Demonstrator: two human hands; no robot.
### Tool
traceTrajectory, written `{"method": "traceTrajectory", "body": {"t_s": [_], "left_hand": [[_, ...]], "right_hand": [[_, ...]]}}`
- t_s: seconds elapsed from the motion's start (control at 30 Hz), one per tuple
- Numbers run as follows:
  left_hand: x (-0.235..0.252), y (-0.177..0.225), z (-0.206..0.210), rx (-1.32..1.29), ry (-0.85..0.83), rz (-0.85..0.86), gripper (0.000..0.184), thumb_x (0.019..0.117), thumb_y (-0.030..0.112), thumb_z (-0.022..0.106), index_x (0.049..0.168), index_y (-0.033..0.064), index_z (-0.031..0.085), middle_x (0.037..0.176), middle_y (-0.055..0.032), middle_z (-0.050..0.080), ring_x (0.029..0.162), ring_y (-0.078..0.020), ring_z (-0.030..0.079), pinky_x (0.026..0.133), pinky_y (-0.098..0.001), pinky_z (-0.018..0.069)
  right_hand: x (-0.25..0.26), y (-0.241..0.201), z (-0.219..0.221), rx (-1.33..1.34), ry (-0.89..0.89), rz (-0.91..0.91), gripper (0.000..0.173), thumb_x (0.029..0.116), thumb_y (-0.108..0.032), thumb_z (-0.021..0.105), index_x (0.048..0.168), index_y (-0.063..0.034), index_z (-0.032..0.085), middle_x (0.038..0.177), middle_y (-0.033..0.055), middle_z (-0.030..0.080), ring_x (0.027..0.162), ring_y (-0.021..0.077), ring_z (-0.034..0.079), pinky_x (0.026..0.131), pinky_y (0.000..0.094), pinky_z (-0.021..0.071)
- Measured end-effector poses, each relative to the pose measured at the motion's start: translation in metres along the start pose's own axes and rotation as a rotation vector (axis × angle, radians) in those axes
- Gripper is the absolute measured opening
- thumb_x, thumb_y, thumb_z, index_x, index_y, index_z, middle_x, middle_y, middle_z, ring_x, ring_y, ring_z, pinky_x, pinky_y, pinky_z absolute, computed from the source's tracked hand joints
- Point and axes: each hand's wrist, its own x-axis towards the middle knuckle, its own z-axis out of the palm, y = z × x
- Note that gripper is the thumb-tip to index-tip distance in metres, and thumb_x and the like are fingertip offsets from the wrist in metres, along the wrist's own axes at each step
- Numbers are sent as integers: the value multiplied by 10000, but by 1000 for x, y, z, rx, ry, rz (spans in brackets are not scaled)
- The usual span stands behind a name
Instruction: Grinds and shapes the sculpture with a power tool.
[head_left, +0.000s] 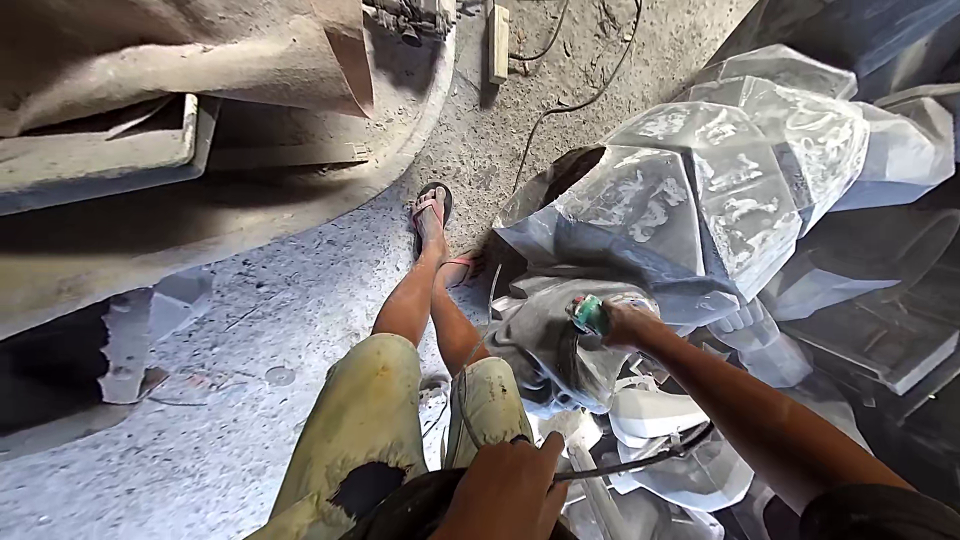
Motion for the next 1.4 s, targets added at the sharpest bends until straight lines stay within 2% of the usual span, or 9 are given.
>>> {"method": "traceTrajectory", "body": {"t_s": [0.17,0.47,0.6,0.7,0.83,0.9,1.07,1.23,1.4], "left_hand": [[0,-6,-6,-32,-13,-24,350,1021,431,511,1180,127,579,850,-120,667,832,-340,691,717,-523,529],[1,-10,-8,-48,51,-22,381,1034,480,470,1130,129,583,808,-113,649,800,-337,686,686,-517,527],[0,-6,-13,-69,21,-22,338,1014,435,514,1145,132,585,831,-109,657,821,-333,685,699,-517,523],[1,-5,-14,-73,4,-13,338,1011,425,526,1154,125,586,850,-119,667,830,-339,689,709,-522,526],[-1,-11,-14,-63,27,-22,343,1010,436,520,1145,130,591,844,-114,666,827,-336,689,706,-519,527],[-2,-16,-13,-49,51,-26,348,1011,450,509,1124,132,594,824,-105,660,803,-325,689,687,-508,529],[-7,-22,-11,-10,64,-30,361,1014,476,495,1091,138,600,785,-95,649,768,-315,686,659,-505,527],[-17,-26,-17,39,77,-13,381,1016,493,507,1083,133,614,771,-100,646,747,-320,681,648,-506,529],[-21,-23,-23,122,-30,5,375,1010,487,535,1091,129,613,784,-103,651,766,-322,679,669,-515,524]], "right_hand": [[-29,-23,-9,-153,-50,-87,670,793,-404,792,1369,-166,545,1111,167,707,1036,383,687,821,619,543],[-6,-13,-21,-154,-18,-39,733,787,-449,797,1400,-142,539,1192,199,686,1129,406,658,892,633,531],[-27,-22,-13,-189,-76,-102,686,785,-422,801,1367,-162,547,1115,176,704,1044,393,683,828,628,542],[-29,-27,-4,-193,-71,-141,654,784,-401,797,1353,-176,565,1088,160,710,1023,375,687,829,618,540],[-9,-24,-10,-146,-71,-60,720,807,-459,791,1402,-154,524,1169,196,694,1087,409,678,863,639,540],[3,-14,-16,-111,-39,-2,750,786,-466,792,1408,-142,524,1190,204,687,1108,412,670,877,644,534],[-5,4,-31,9,79,173,721,766,-406,799,1373,-108,549,1205,213,679,1118,415,667,859,630,544],[-24,27,-3,197,92,175,771,786,-447,778,1433,-138,495,1170,208,690,1074,411,681,859,638,546],[-60,15,49,340,46,121,680,824,-460,721,1406,-201,486,1035,161,718,975,381,709,797,622,559]]}}
